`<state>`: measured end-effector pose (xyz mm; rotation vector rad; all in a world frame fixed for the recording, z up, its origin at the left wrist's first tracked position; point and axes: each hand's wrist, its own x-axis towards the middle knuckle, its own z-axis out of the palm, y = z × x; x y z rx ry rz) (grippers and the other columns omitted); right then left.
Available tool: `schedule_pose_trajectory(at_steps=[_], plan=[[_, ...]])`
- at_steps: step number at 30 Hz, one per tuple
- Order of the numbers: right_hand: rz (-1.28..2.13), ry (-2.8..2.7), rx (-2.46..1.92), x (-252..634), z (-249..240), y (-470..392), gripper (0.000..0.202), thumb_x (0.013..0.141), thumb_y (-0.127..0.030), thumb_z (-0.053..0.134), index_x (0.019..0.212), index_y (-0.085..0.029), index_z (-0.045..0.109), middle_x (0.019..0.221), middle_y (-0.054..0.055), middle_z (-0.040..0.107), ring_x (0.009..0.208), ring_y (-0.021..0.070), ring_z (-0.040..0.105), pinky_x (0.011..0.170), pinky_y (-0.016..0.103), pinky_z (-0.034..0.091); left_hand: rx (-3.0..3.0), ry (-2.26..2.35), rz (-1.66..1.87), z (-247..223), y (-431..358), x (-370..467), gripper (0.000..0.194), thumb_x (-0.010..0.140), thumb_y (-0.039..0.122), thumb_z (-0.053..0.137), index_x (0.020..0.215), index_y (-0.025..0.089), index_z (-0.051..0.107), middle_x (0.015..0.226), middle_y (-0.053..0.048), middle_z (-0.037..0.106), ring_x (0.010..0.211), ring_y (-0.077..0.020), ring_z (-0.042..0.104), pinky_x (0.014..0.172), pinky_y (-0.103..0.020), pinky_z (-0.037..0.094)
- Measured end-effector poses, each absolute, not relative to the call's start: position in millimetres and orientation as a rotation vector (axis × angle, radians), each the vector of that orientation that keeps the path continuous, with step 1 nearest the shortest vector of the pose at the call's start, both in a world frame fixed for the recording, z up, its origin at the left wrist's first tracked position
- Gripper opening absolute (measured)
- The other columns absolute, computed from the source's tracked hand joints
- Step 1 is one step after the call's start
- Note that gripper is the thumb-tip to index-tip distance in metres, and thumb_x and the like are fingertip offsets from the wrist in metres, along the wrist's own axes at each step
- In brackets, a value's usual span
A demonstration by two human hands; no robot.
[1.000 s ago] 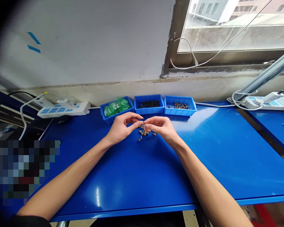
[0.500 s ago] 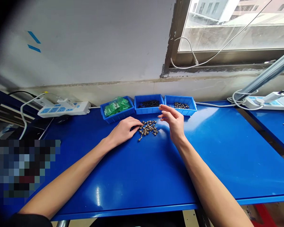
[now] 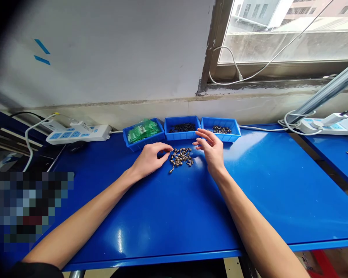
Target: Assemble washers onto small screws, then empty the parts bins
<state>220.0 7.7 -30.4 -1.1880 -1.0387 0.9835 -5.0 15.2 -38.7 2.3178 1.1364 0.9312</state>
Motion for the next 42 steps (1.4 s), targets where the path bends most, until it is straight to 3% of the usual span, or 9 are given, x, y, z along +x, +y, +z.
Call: schedule_pose_trajectory(at_steps=[4, 8, 18, 23, 29, 32, 36, 42], plan=[[1.060, -1.120, -1.153, 214, -24, 3, 0.029, 0.070, -0.038, 0.080, 0.095, -0.023, 0.076, 0.087, 0.005, 0.080, 0.068, 0.0183, 0.070, 0.067, 0.034, 0.058, 2.119, 1.061, 1.047, -34, 13, -1, 0.017, 0.088, 0.014, 0.064, 0.098, 0.019, 0.076, 0.095, -0.004, 0.080, 0.086, -0.0193, 0.076, 0.083, -0.030, 0.062], [1.115, -1.324, -1.129, 209, -21, -1, 0.028, 0.073, -0.040, 0.080, 0.095, -0.022, 0.079, 0.075, 0.002, 0.077, 0.065, 0.0182, 0.068, 0.069, 0.035, 0.058, 1.901, 0.977, 1.104, -32, 11, 3, 0.020, 0.084, 0.017, 0.070, 0.103, 0.018, 0.075, 0.095, -0.004, 0.080, 0.085, -0.0190, 0.076, 0.083, -0.030, 0.063], [1.339, -1.449, -1.099, 206, -23, -5, 0.035, 0.071, -0.049, 0.086, 0.089, -0.019, 0.083, 0.081, 0.006, 0.080, 0.070, 0.0204, 0.072, 0.072, 0.034, 0.059, 1.729, 0.889, 1.108, -28, 11, 3, 0.029, 0.080, 0.025, 0.077, 0.108, 0.017, 0.073, 0.094, -0.005, 0.078, 0.085, -0.0183, 0.076, 0.083, -0.029, 0.064], [1.399, -1.423, -1.058, 206, -20, -4, 0.034, 0.070, -0.050, 0.087, 0.084, -0.019, 0.083, 0.073, 0.005, 0.078, 0.069, 0.0202, 0.071, 0.071, 0.034, 0.058, 1.732, 0.884, 1.110, -28, 9, 4, 0.029, 0.080, 0.025, 0.077, 0.108, 0.017, 0.072, 0.095, -0.006, 0.078, 0.084, -0.0181, 0.076, 0.082, -0.029, 0.064], [1.348, -1.260, -1.042, 206, -20, -1, 0.029, 0.065, -0.048, 0.090, 0.073, -0.021, 0.081, 0.070, 0.003, 0.077, 0.064, 0.0170, 0.068, 0.068, 0.032, 0.056, 1.962, 0.974, 1.084, -29, 10, 3, 0.018, 0.091, 0.027, 0.068, 0.105, 0.018, 0.074, 0.094, -0.005, 0.079, 0.085, -0.0190, 0.076, 0.082, -0.029, 0.063], [1.287, -1.191, -1.048, 208, -22, 1, 0.027, 0.065, -0.046, 0.089, 0.071, -0.021, 0.081, 0.068, 0.003, 0.075, 0.061, 0.0161, 0.067, 0.066, 0.032, 0.056, 2.192, 1.027, 0.987, -34, 12, 0, 0.018, 0.094, 0.022, 0.063, 0.105, 0.018, 0.076, 0.105, -0.007, 0.079, 0.098, -0.0222, 0.075, 0.093, -0.034, 0.061], [1.106, -1.120, -1.079, 212, -24, 4, 0.020, 0.071, -0.040, 0.081, 0.079, -0.022, 0.081, 0.081, 0.005, 0.078, 0.066, 0.0176, 0.069, 0.067, 0.033, 0.056, 2.414, 1.053, 0.828, -44, 15, -3, 0.022, 0.095, 0.015, 0.060, 0.109, 0.018, 0.078, 0.115, -0.010, 0.077, 0.113, -0.0254, 0.070, 0.103, -0.041, 0.058], [0.875, -0.932, -1.180, 218, -29, 9, 0.034, 0.073, -0.034, 0.073, 0.104, -0.023, 0.078, 0.121, 0.008, 0.076, 0.082, 0.0217, 0.077, 0.065, 0.032, 0.059, 2.489, 1.083, 0.795, -49, 15, -3, 0.023, 0.096, 0.012, 0.058, 0.104, 0.018, 0.079, 0.108, -0.009, 0.078, 0.103, -0.0229, 0.072, 0.095, -0.036, 0.061]])
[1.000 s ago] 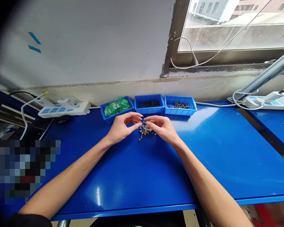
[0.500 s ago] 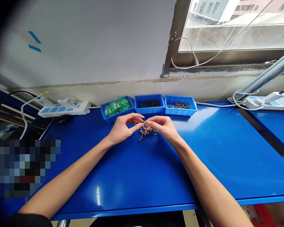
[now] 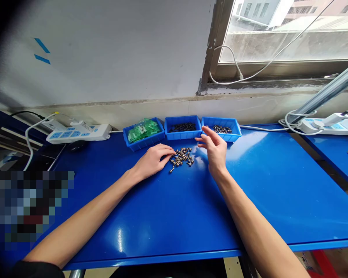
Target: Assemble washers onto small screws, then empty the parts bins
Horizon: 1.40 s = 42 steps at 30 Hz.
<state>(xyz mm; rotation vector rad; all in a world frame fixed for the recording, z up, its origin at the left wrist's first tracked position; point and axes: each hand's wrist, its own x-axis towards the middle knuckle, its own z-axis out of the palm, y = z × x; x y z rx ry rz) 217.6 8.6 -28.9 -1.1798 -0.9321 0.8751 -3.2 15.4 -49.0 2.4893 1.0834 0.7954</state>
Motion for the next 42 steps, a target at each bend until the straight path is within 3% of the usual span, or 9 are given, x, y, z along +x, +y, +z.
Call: schedule_pose_trajectory(at_steps=[4, 20, 29, 36, 42], plan=[[0.851, -0.925, -1.210, 218, -31, 10, 0.045, 0.072, -0.035, 0.073, 0.115, -0.023, 0.075, 0.132, 0.010, 0.071, 0.087, 0.0234, 0.078, 0.066, 0.032, 0.062, 2.490, 1.084, 0.781, -45, 15, -5, 0.021, 0.095, 0.013, 0.060, 0.102, 0.018, 0.079, 0.101, -0.008, 0.078, 0.095, -0.0228, 0.074, 0.091, -0.035, 0.061], [0.931, -0.980, -1.177, 216, -29, 7, 0.040, 0.072, -0.036, 0.077, 0.110, -0.023, 0.072, 0.118, 0.008, 0.077, 0.074, 0.0185, 0.075, 0.066, 0.033, 0.061, 2.491, 1.205, 0.539, -31, 10, -6, 0.022, 0.086, 0.009, 0.062, 0.099, 0.020, 0.076, 0.096, -0.004, 0.076, 0.088, -0.0211, 0.072, 0.083, -0.032, 0.058], [0.982, -1.045, -1.159, 216, -28, 5, 0.034, 0.075, -0.037, 0.076, 0.106, -0.023, 0.073, 0.107, 0.007, 0.078, 0.070, 0.0173, 0.071, 0.067, 0.034, 0.058, 2.305, 1.067, 0.916, -28, 12, -4, 0.019, 0.097, 0.023, 0.059, 0.099, 0.018, 0.077, 0.099, -0.008, 0.071, 0.085, -0.0188, 0.069, 0.084, -0.031, 0.060], [1.040, -1.145, -1.141, 211, -25, 2, 0.030, 0.074, -0.043, 0.079, 0.097, -0.023, 0.075, 0.091, 0.005, 0.080, 0.067, 0.0178, 0.070, 0.067, 0.035, 0.057, 1.911, 0.955, 1.095, -26, 11, 2, 0.005, 0.085, 0.022, 0.071, 0.085, 0.017, 0.073, 0.091, -0.005, 0.074, 0.079, -0.0170, 0.072, 0.078, -0.029, 0.062], [1.154, -1.309, -1.113, 205, -21, -3, 0.031, 0.069, -0.043, 0.086, 0.090, -0.021, 0.080, 0.076, 0.003, 0.079, 0.066, 0.0182, 0.071, 0.069, 0.034, 0.060, 1.634, 0.969, 1.125, -18, 10, 2, 0.037, 0.073, 0.045, 0.087, 0.088, 0.017, 0.068, 0.085, -0.005, 0.077, 0.081, -0.0207, 0.076, 0.081, -0.033, 0.065]])
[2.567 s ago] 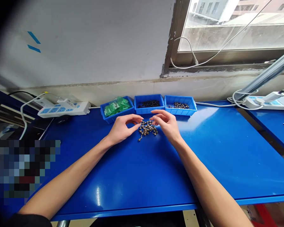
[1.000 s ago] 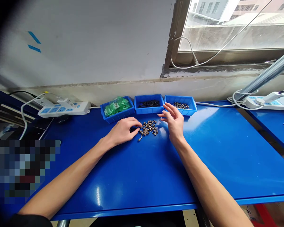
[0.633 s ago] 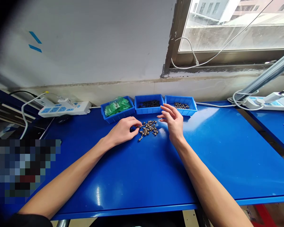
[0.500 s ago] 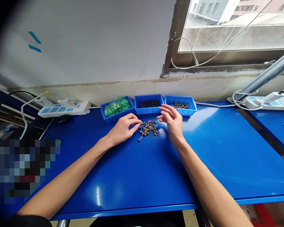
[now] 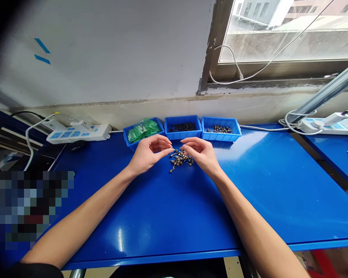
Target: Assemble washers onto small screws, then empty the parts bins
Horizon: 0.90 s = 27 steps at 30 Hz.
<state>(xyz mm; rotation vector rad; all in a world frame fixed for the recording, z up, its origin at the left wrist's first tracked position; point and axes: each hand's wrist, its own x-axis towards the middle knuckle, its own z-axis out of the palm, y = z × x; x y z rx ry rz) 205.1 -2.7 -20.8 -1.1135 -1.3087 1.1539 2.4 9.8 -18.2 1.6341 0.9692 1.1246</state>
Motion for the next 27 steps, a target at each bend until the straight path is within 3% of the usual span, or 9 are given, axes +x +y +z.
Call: schedule_pose_trajectory(at_steps=[5, 15, 22, 24, 27], plan=[[1.295, -1.344, -1.065, 202.6, -19.4, -6.4, 0.037, 0.065, -0.047, 0.092, 0.089, -0.020, 0.083, 0.079, 0.005, 0.081, 0.071, 0.0213, 0.076, 0.072, 0.035, 0.063, 1.573, 0.964, 1.142, -12.1, 9.3, 2.8, 0.050, 0.066, 0.055, 0.091, 0.088, 0.017, 0.067, 0.078, -0.005, 0.077, 0.077, -0.0223, 0.077, 0.075, -0.032, 0.064], [1.406, -1.350, -1.021, 203.3, -16.1, -7.6, 0.035, 0.064, -0.047, 0.094, 0.083, -0.020, 0.082, 0.072, 0.004, 0.080, 0.071, 0.0234, 0.078, 0.073, 0.037, 0.064, 1.505, 0.924, 1.108, -15.0, 8.1, 5.2, 0.051, 0.063, 0.055, 0.093, 0.087, 0.017, 0.067, 0.078, -0.005, 0.078, 0.080, -0.0253, 0.079, 0.076, -0.035, 0.064], [1.446, -1.302, -1.013, 201.9, -14.1, -8.6, 0.033, 0.061, -0.045, 0.095, 0.079, -0.021, 0.083, 0.069, 0.003, 0.079, 0.066, 0.0196, 0.075, 0.069, 0.033, 0.061, 1.518, 0.908, 1.097, -18.4, 9.1, 5.3, 0.052, 0.063, 0.055, 0.093, 0.088, 0.017, 0.068, 0.078, -0.005, 0.078, 0.079, -0.0245, 0.078, 0.076, -0.033, 0.063], [1.447, -1.287, -1.018, 201.7, -15.1, -8.1, 0.033, 0.059, -0.045, 0.095, 0.078, -0.021, 0.083, 0.070, 0.004, 0.079, 0.066, 0.0201, 0.074, 0.070, 0.034, 0.061, 1.537, 0.928, 1.082, -18.2, 9.3, 4.9, 0.050, 0.067, 0.057, 0.089, 0.088, 0.018, 0.068, 0.079, -0.005, 0.078, 0.078, -0.0240, 0.078, 0.074, -0.032, 0.063], [1.388, -1.248, -1.025, 202.4, -17.4, -5.9, 0.031, 0.060, -0.043, 0.094, 0.078, -0.021, 0.082, 0.070, 0.004, 0.078, 0.066, 0.0207, 0.073, 0.071, 0.036, 0.060, 1.655, 0.998, 1.063, -20.4, 10.4, 2.9, 0.036, 0.085, 0.053, 0.075, 0.090, 0.018, 0.070, 0.084, -0.005, 0.079, 0.081, -0.0220, 0.077, 0.077, -0.031, 0.062]])
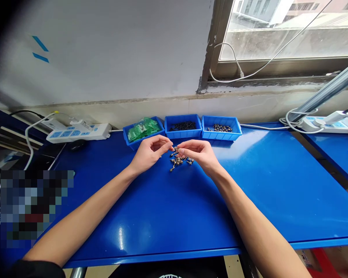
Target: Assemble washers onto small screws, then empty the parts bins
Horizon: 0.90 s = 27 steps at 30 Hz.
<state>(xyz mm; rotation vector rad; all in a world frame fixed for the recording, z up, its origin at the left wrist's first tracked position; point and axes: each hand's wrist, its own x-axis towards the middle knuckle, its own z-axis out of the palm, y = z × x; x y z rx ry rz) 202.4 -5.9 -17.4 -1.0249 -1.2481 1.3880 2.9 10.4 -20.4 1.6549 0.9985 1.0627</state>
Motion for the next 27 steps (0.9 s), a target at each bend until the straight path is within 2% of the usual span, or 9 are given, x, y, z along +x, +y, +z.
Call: schedule_pose_trajectory(at_steps=[3, 5, 7, 10, 14, 17, 21, 27], plan=[[1.256, -1.168, -1.030, 206, -20, -2, 0.022, 0.065, -0.037, 0.088, 0.077, -0.021, 0.081, 0.072, 0.004, 0.078, 0.067, 0.0205, 0.073, 0.072, 0.036, 0.059, 1.962, 1.074, 0.967, -27, 12, 0, 0.019, 0.096, 0.033, 0.063, 0.099, 0.019, 0.075, 0.100, -0.007, 0.080, 0.094, -0.0224, 0.076, 0.088, -0.033, 0.061], [1.146, -1.086, -1.055, 210, -22, 1, 0.015, 0.068, -0.033, 0.080, 0.079, -0.022, 0.081, 0.080, 0.005, 0.079, 0.071, 0.0211, 0.075, 0.072, 0.036, 0.059, 2.201, 1.085, 0.868, -34, 13, -1, 0.021, 0.096, 0.023, 0.060, 0.107, 0.019, 0.077, 0.115, -0.008, 0.078, 0.110, -0.0247, 0.072, 0.100, -0.039, 0.058], [1.034, -0.995, -1.108, 215, -24, 5, 0.018, 0.070, -0.029, 0.074, 0.085, -0.023, 0.081, 0.091, 0.005, 0.081, 0.074, 0.0217, 0.076, 0.070, 0.035, 0.060, 2.375, 1.071, 0.782, -40, 13, -2, 0.025, 0.097, 0.019, 0.058, 0.113, 0.019, 0.077, 0.124, -0.010, 0.075, 0.121, -0.0265, 0.067, 0.107, -0.043, 0.055], [0.919, -0.899, -1.194, 222, -29, 9, 0.031, 0.068, -0.027, 0.071, 0.098, -0.024, 0.080, 0.111, 0.007, 0.079, 0.080, 0.0224, 0.078, 0.068, 0.034, 0.061, 2.504, 1.055, 0.719, -45, 14, -3, 0.027, 0.097, 0.014, 0.057, 0.114, 0.019, 0.077, 0.122, -0.011, 0.076, 0.117, -0.0260, 0.068, 0.103, -0.043, 0.058], [0.914, -0.906, -1.220, 223, -31, 10, 0.041, 0.068, -0.026, 0.072, 0.108, -0.024, 0.077, 0.131, 0.009, 0.072, 0.085, 0.0243, 0.079, 0.069, 0.035, 0.062, 2.549, 1.044, 0.727, -47, 16, -5, 0.021, 0.094, 0.011, 0.061, 0.103, 0.018, 0.078, 0.107, -0.009, 0.080, 0.104, -0.0250, 0.072, 0.094, -0.039, 0.061], [0.944, -0.905, -1.213, 219, -29, 8, 0.042, 0.066, -0.026, 0.074, 0.108, -0.023, 0.076, 0.127, 0.010, 0.075, 0.080, 0.0226, 0.078, 0.068, 0.034, 0.062, 2.539, 1.065, 0.720, -46, 16, -6, 0.019, 0.092, 0.010, 0.062, 0.095, 0.018, 0.078, 0.098, -0.008, 0.080, 0.095, -0.0246, 0.074, 0.089, -0.037, 0.061], [0.971, -0.895, -1.192, 216, -24, 5, 0.038, 0.063, -0.026, 0.076, 0.101, -0.023, 0.077, 0.116, 0.008, 0.079, 0.073, 0.0195, 0.076, 0.064, 0.031, 0.060, 2.471, 1.119, 0.795, -42, 14, -6, 0.020, 0.088, 0.007, 0.061, 0.092, 0.018, 0.077, 0.097, -0.008, 0.079, 0.092, -0.0241, 0.075, 0.087, -0.036, 0.061], [1.065, -1.097, -1.165, 213, -25, 4, 0.018, 0.069, -0.032, 0.075, 0.084, -0.022, 0.079, 0.084, 0.005, 0.081, 0.067, 0.0183, 0.073, 0.064, 0.031, 0.058, 2.014, 1.033, 1.055, -44, 13, 1, 0.015, 0.085, 0.016, 0.065, 0.095, 0.019, 0.076, 0.093, -0.004, 0.080, 0.082, -0.0194, 0.076, 0.080, -0.030, 0.063]])
